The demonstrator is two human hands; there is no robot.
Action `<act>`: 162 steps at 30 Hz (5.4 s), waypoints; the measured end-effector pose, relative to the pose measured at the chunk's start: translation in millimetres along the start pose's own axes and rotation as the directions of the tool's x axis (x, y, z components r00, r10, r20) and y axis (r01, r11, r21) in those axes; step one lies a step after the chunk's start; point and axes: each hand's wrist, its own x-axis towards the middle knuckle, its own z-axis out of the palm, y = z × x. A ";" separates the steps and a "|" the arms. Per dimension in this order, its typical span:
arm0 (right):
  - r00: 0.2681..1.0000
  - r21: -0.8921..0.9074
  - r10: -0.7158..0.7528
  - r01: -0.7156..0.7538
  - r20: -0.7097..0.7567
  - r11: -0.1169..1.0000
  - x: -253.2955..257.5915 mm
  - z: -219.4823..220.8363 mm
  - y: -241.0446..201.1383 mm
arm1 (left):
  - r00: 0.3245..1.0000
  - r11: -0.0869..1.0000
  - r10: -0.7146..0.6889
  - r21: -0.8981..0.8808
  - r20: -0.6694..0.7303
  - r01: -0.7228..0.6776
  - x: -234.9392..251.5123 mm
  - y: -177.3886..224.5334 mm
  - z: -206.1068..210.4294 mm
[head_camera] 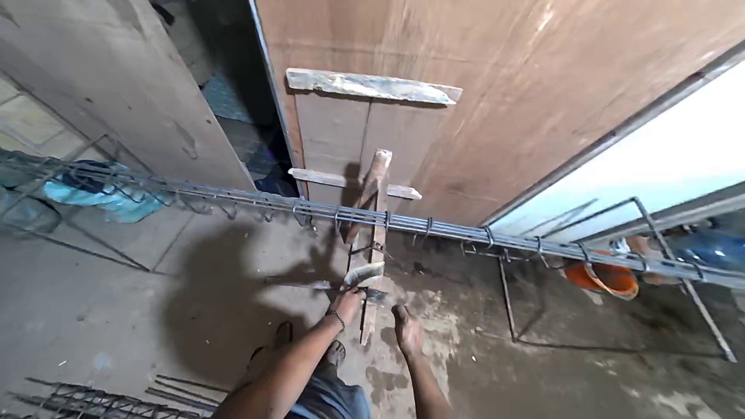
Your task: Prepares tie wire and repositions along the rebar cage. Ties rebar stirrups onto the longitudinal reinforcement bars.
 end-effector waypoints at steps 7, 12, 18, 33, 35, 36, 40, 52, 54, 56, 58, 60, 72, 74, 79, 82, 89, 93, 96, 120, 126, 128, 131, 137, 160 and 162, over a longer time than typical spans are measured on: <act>0.999 0.111 0.028 -0.025 -0.021 0.993 4.0 -9.4 11.4 | 0.999 0.997 -0.003 -0.075 0.034 0.005 1.5 1.5 20.1; 0.995 0.097 -0.040 0.049 -0.095 0.994 7.1 -18.5 9.1 | 1.000 0.998 -0.016 -0.060 0.025 0.018 -0.1 1.3 25.6; 0.991 0.078 -0.068 0.077 -0.111 0.994 6.7 -35.0 0.0 | 1.000 0.995 -0.016 -0.095 0.002 0.016 1.8 -7.5 31.4; 0.989 -0.021 0.122 -0.120 0.089 0.993 16.5 0.7 -11.0 | 0.981 0.983 -0.149 -0.089 0.122 0.160 -0.4 -4.0 34.3; 0.986 -0.001 0.151 -0.152 0.070 0.988 7.6 7.5 -12.8 | 0.981 0.980 -0.158 -0.106 0.116 0.170 -1.0 -6.5 38.0; 0.986 0.012 0.154 -0.155 0.062 0.988 4.4 10.7 -12.3 | 0.984 0.978 -0.151 -0.132 0.095 0.163 0.3 -9.2 40.0; 0.990 0.035 0.122 -0.125 0.074 0.992 -2.2 22.5 -5.5 | 0.992 0.938 -0.124 -0.329 -0.030 0.107 11.6 -32.3 46.6; 0.997 0.178 0.056 -0.046 -0.053 0.983 -3.4 47.4 -8.8 | 0.939 0.885 -0.343 -0.337 -0.006 0.321 40.4 -22.7 65.8; 0.998 0.182 0.058 -0.056 -0.006 0.982 -4.0 43.9 -5.2 | 0.956 0.887 -0.293 -0.378 -0.015 0.266 43.4 -28.2 71.7; 0.999 0.161 0.051 -0.049 -0.007 0.986 -10.4 40.2 -3.2 | 0.972 0.898 -0.234 -0.382 0.010 0.220 38.8 -34.4 70.3; 0.997 0.139 0.044 -0.036 -0.058 0.990 -13.8 35.2 -5.8 | 0.985 0.916 -0.172 -0.364 0.023 0.169 35.4 -40.4 61.2; 0.994 0.111 0.059 -0.049 -0.087 0.993 -20.1 27.1 -10.6 | 0.988 0.925 -0.151 -0.348 0.030 0.152 29.7 -43.8 52.9; 0.973 0.085 -0.155 0.172 -0.171 0.981 -54.0 -53.6 -89.5 | 0.984 0.898 -0.123 -0.436 -0.129 0.055 -59.9 -119.0 11.5; 0.968 0.060 -0.177 0.190 -0.176 0.980 -69.8 -70.6 -111.1 | 0.984 0.889 -0.115 -0.456 -0.136 0.041 -91.4 -147.7 5.1; 0.940 -0.018 -0.218 0.221 -0.264 0.975 -117.6 -99.9 -174.4 | 0.997 0.869 -0.046 -0.495 -0.056 0.012 -185.1 -211.1 -20.6; 0.894 -0.044 -0.266 0.269 -0.360 0.962 -146.8 -100.5 -214.9 | 0.998 0.844 -0.014 -0.535 -0.068 -0.024 -241.5 -244.8 -27.0; 0.867 -0.242 -0.256 0.163 -0.428 0.956 -202.9 -83.1 -297.4 | 0.988 0.787 -0.035 -0.613 -0.149 -0.065 -330.3 -295.0 -17.2; 0.864 -0.397 -0.335 0.176 -0.377 0.901 -235.4 -77.5 -347.7 | 0.996 0.713 0.015 -0.697 -0.083 -0.069 -360.3 -289.9 -29.5; 0.848 -0.429 -0.440 0.294 -0.295 0.854 -257.4 -68.6 -394.3 | 0.998 0.481 0.061 -0.877 0.032 -0.001 -387.3 -262.8 -56.2; 0.780 -0.071 -0.406 0.494 0.477 0.867 -219.1 46.9 -469.5 | 0.622 0.874 -0.370 -0.486 -0.690 -0.019 -481.5 -310.6 -111.9; 0.664 0.359 -0.625 0.512 0.410 0.780 -202.7 23.4 -421.9 | 0.351 0.894 -0.449 -0.408 -0.822 0.188 -507.5 -372.6 -134.1; 0.744 0.059 -0.503 0.535 0.440 0.843 -208.0 20.3 -433.8 | 0.421 0.926 -0.358 -0.259 -0.833 0.276 -508.1 -363.3 -135.9; 0.750 -0.212 -0.523 0.633 0.405 0.744 -219.3 35.5 -462.4 | 0.561 0.998 -0.064 -0.046 -0.825 0.045 -500.4 -315.8 -129.8; 0.705 -0.189 -0.697 0.708 0.134 0.680 -226.8 44.1 -493.5 | 0.698 0.908 0.198 -0.140 -0.688 -0.396 -463.7 -284.3 -102.1; 0.747 0.169 -0.659 0.641 0.087 0.749 -226.5 36.5 -512.1 | 0.638 0.873 0.073 -0.261 -0.766 -0.413 -476.6 -269.9 -103.3; 0.762 0.266 -0.646 0.615 0.039 0.742 -225.6 37.6 -510.0 | 0.640 0.831 0.062 -0.316 -0.766 -0.458 -476.4 -273.5 -103.7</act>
